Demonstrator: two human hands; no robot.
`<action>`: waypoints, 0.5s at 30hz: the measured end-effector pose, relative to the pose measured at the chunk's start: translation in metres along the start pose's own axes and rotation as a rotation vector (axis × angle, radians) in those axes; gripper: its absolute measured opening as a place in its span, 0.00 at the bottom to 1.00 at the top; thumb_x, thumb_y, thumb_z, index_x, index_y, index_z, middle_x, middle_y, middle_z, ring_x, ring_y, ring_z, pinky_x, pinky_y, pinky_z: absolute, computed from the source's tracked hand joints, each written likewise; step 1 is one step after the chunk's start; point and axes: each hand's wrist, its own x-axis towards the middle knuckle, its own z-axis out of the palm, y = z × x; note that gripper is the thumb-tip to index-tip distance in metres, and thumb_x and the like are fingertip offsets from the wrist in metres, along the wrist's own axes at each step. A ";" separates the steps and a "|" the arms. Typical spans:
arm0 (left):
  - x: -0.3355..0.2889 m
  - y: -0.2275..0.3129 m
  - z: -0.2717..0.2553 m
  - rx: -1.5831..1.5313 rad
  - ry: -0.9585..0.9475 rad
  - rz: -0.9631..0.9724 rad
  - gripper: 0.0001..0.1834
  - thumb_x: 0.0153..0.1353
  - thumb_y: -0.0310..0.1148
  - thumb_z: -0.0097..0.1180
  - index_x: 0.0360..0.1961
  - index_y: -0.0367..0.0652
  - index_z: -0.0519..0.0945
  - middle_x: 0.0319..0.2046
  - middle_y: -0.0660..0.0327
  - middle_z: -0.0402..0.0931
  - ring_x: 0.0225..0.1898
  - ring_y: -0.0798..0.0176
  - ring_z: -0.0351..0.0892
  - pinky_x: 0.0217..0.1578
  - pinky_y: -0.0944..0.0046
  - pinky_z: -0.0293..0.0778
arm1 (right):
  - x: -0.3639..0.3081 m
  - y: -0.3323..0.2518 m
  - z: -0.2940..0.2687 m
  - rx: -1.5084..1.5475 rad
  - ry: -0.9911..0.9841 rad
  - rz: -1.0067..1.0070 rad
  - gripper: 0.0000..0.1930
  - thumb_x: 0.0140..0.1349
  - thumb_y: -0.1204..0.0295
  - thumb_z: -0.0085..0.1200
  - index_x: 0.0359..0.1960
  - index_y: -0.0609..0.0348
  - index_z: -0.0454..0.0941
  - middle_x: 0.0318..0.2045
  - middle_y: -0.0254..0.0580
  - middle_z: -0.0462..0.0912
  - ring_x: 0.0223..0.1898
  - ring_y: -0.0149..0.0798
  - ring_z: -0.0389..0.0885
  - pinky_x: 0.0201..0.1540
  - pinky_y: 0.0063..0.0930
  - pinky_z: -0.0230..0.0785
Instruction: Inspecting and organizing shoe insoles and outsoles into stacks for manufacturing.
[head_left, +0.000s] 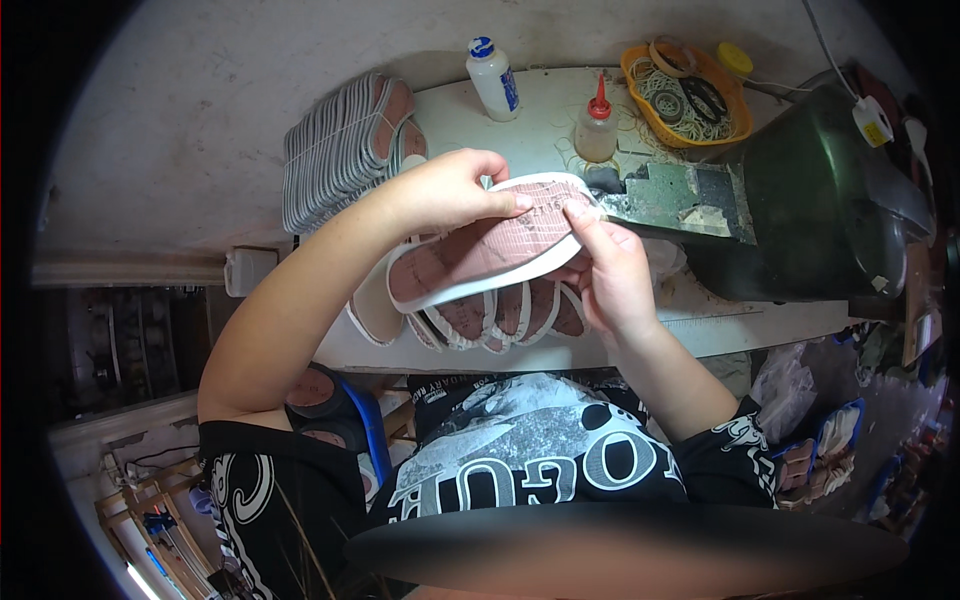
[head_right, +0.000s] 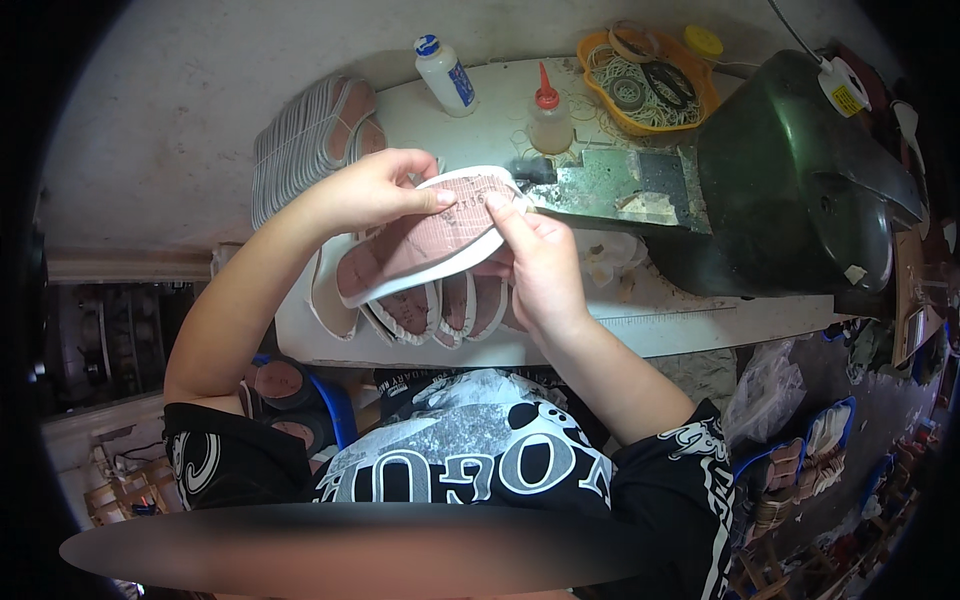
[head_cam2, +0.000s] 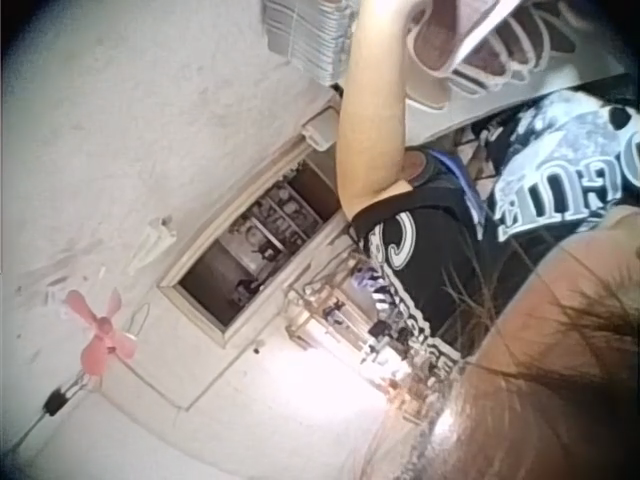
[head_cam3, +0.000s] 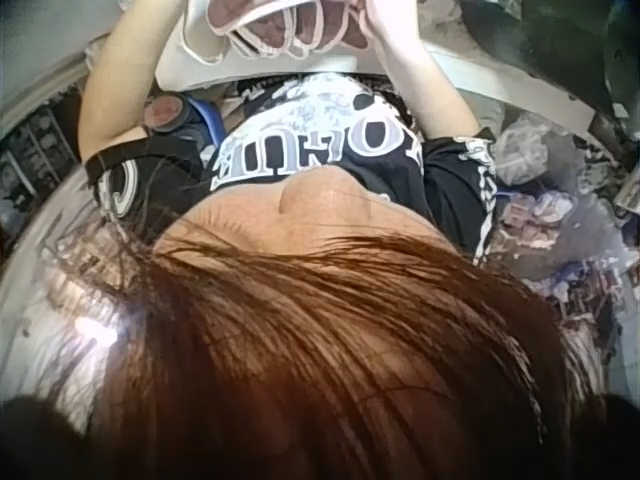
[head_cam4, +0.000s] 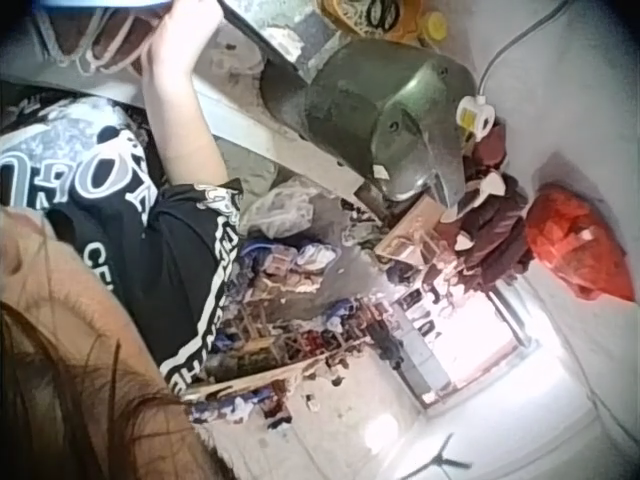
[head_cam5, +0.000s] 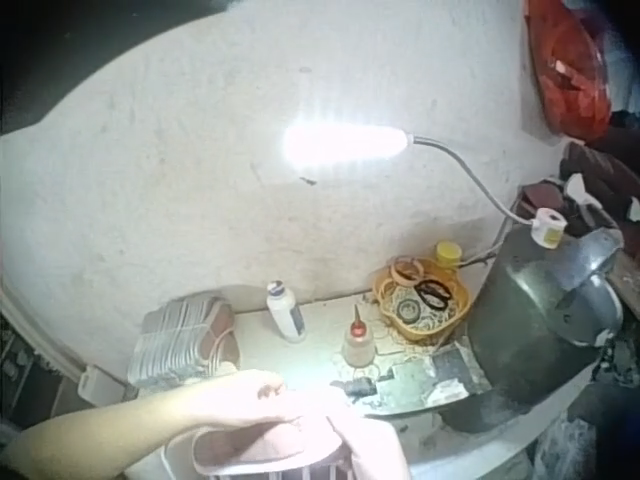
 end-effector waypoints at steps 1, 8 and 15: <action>-0.001 0.000 0.003 -0.049 -0.040 -0.004 0.23 0.58 0.49 0.62 0.36 0.36 0.77 0.26 0.61 0.78 0.25 0.70 0.74 0.25 0.68 0.70 | 0.001 -0.001 -0.001 0.017 0.007 0.000 0.15 0.67 0.64 0.51 0.41 0.68 0.79 0.35 0.45 0.84 0.33 0.33 0.84 0.36 0.25 0.80; -0.007 0.003 0.037 -0.448 -0.109 -0.124 0.22 0.65 0.46 0.55 0.39 0.31 0.78 0.29 0.57 0.80 0.27 0.67 0.81 0.28 0.66 0.78 | -0.031 -0.005 -0.006 -0.242 -0.148 0.086 0.16 0.61 0.66 0.59 0.45 0.65 0.77 0.36 0.39 0.83 0.35 0.28 0.82 0.39 0.23 0.76; -0.018 0.023 0.030 -0.461 -0.170 -0.234 0.26 0.60 0.52 0.58 0.27 0.34 0.81 0.13 0.58 0.76 0.09 0.69 0.70 0.13 0.73 0.68 | -0.032 -0.005 -0.032 -0.305 -0.132 -0.045 0.13 0.62 0.68 0.58 0.42 0.67 0.80 0.36 0.39 0.84 0.35 0.25 0.80 0.41 0.21 0.71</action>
